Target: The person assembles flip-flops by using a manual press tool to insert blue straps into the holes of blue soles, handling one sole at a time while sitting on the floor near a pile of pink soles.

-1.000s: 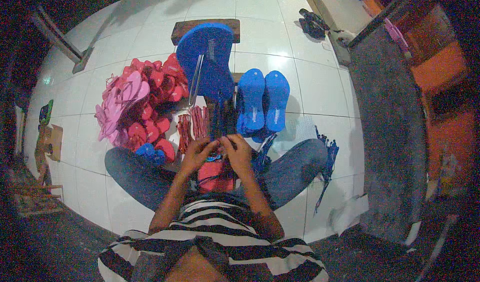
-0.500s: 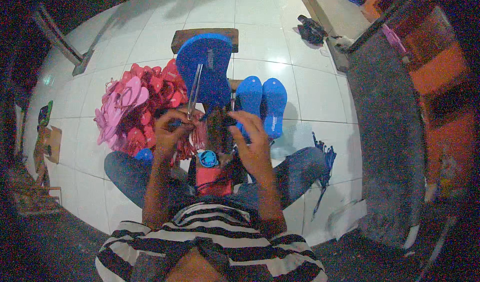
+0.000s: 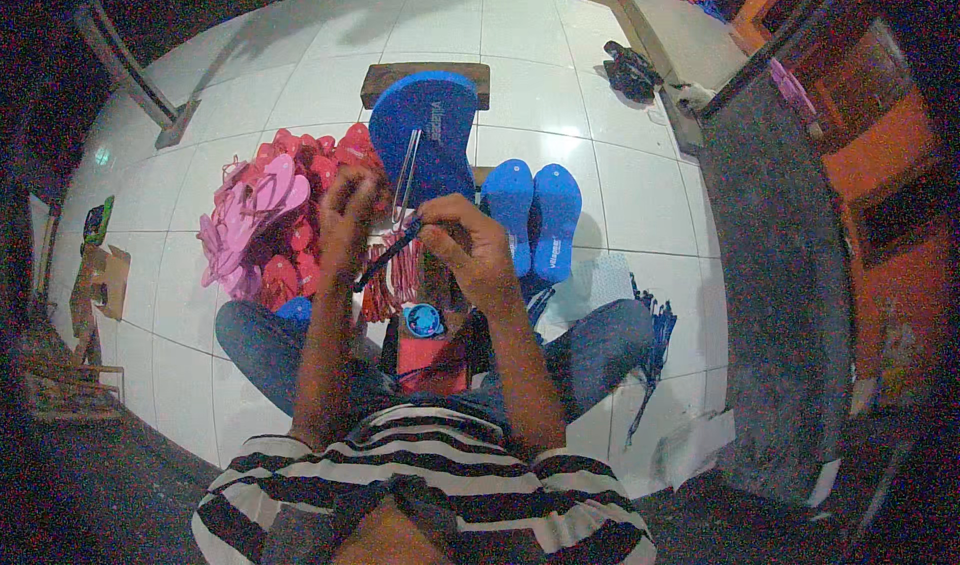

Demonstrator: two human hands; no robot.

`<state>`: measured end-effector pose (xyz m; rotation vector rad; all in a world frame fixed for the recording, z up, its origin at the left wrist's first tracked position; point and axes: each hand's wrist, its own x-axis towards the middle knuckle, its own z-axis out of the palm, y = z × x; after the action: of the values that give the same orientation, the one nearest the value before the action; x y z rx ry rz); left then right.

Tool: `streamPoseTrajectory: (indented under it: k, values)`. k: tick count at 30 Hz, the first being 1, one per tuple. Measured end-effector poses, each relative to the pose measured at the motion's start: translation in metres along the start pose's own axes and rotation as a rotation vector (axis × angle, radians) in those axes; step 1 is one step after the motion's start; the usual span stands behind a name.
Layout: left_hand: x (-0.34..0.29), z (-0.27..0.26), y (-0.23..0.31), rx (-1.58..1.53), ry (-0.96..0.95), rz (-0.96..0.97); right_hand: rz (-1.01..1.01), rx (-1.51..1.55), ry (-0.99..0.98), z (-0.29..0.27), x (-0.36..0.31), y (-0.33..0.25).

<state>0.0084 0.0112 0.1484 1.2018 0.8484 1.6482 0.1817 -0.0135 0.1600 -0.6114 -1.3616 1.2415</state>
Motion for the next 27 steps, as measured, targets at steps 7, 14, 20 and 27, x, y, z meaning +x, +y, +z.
streamPoseTrajectory:
  k: [7, 14, 20, 27]
  values:
    - [0.059, 0.025, 0.064, 0.807, -0.051, 0.542, 0.04, 0.15, -0.048, 0.004, 0.001, 0.013]
    - [0.068, 0.029, 0.057, 0.991, -0.141, 0.703, 0.156, 0.068, -0.087, -0.007, 0.015, 0.019]
    - [0.044, 0.032, 0.07, 0.792, -0.152, 0.343, 0.257, 0.16, -0.05, -0.005, 0.017, 0.035]
    - [-0.007, 0.032, 0.054, 0.262, -0.037, 0.187, -0.2, -0.581, 0.347, -0.003, -0.011, -0.007]
